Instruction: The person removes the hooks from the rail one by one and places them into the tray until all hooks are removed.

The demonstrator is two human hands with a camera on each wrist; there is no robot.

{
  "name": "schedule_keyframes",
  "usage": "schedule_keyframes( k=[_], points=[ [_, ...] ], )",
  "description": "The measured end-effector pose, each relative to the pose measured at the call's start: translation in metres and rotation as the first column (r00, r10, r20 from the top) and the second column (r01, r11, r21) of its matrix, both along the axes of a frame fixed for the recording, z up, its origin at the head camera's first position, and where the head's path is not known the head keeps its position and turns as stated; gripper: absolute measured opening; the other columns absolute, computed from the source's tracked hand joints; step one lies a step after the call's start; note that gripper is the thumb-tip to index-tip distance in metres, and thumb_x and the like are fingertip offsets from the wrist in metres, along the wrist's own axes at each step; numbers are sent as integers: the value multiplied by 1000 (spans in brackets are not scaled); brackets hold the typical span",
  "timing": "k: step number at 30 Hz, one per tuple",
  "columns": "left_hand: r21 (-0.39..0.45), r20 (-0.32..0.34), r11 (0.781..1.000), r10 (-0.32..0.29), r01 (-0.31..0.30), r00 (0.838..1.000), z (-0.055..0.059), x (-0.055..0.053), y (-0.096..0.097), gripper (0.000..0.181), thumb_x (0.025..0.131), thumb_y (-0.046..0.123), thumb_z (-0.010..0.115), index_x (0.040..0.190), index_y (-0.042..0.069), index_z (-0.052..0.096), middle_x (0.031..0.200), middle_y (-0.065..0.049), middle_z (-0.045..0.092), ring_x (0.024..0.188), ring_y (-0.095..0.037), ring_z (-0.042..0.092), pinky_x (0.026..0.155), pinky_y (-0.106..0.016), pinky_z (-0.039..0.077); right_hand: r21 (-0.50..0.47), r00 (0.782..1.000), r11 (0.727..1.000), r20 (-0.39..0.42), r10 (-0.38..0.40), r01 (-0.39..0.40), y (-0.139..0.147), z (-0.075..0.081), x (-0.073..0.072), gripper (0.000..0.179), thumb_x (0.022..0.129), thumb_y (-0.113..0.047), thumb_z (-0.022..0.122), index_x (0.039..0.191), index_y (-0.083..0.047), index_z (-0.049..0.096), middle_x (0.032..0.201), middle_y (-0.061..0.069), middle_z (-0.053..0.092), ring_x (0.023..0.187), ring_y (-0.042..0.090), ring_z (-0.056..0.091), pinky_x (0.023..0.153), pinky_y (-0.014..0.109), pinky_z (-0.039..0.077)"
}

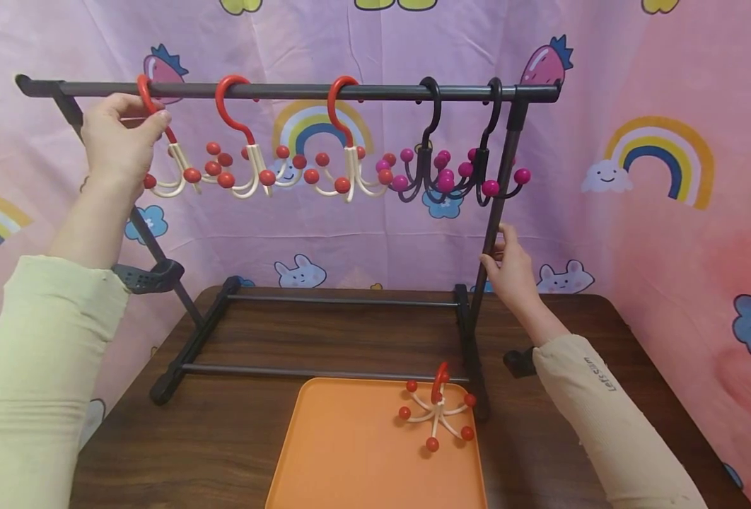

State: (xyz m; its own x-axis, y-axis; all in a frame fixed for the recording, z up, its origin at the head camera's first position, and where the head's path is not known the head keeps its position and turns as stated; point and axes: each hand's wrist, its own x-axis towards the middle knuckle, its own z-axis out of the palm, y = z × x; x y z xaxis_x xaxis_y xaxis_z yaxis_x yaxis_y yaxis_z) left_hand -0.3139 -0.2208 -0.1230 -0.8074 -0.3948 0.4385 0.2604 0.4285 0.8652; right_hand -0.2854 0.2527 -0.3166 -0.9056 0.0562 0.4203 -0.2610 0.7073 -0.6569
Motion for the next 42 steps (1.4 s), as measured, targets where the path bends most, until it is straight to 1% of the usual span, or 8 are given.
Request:
schedule_keyframes(
  k=[4,7,11,16,23,27,35,42],
  points=[
    [-37,-17,999,11,-11,1000,-1,1,-1,23,83,29,65,105,21,65,94,12,56,91,-3,52,85,-17,46,-3,1000,1000,9,-2,2,-1,0,1,50,91,-11,54,132,-11,26,108,26,55,105,43,54,86,58,44],
    [-49,-36,999,22,-23,999,0,3,-3,22,82,30,65,103,22,65,92,14,56,92,-2,51,91,-20,42,-3,1000,1000,20,-7,7,-1,1,2,50,91,-12,54,132,-11,26,109,25,54,105,42,54,86,58,43],
    [-28,-104,999,16,-19,994,1,5,-7,22,82,29,66,102,20,66,88,15,56,90,-2,51,94,-22,37,-9,1000,1000,28,-8,9,-2,2,2,50,92,-14,53,133,-12,26,109,25,54,105,42,54,86,58,44],
    [11,-202,1000,-4,7,979,5,11,-13,19,80,23,68,99,17,68,84,13,57,81,-1,51,83,-19,40,-7,999,1000,42,-10,10,-1,2,1,51,91,-14,54,133,-13,25,111,23,54,107,40,53,86,58,44],
    [116,-262,991,-29,61,965,11,25,-13,18,77,19,72,94,14,69,87,8,58,79,-3,54,81,-17,44,9,999,1000,38,-25,24,0,1,-1,50,92,-15,53,133,-12,25,112,23,54,107,40,53,85,58,44],
    [100,-266,994,-20,48,964,11,35,-12,19,78,20,71,96,14,69,87,10,59,85,-2,53,87,-18,38,7,999,1000,36,-28,27,1,0,-1,49,92,-18,53,132,-12,25,112,23,54,107,40,53,86,57,44],
    [24,-244,1000,-2,9,970,-2,55,-12,19,80,21,69,98,16,69,86,13,60,90,-2,51,85,-21,34,-6,999,1000,41,-22,22,1,1,-3,51,91,-14,54,133,-12,25,111,22,54,107,40,53,85,57,45],
    [-8,-190,1000,-9,8,982,-33,70,-10,23,80,27,68,101,15,68,89,10,62,95,-3,51,83,-24,38,-10,998,1000,52,-23,23,-1,2,-2,51,91,-13,54,133,-11,25,111,23,54,108,40,53,86,57,44]
  ],
)
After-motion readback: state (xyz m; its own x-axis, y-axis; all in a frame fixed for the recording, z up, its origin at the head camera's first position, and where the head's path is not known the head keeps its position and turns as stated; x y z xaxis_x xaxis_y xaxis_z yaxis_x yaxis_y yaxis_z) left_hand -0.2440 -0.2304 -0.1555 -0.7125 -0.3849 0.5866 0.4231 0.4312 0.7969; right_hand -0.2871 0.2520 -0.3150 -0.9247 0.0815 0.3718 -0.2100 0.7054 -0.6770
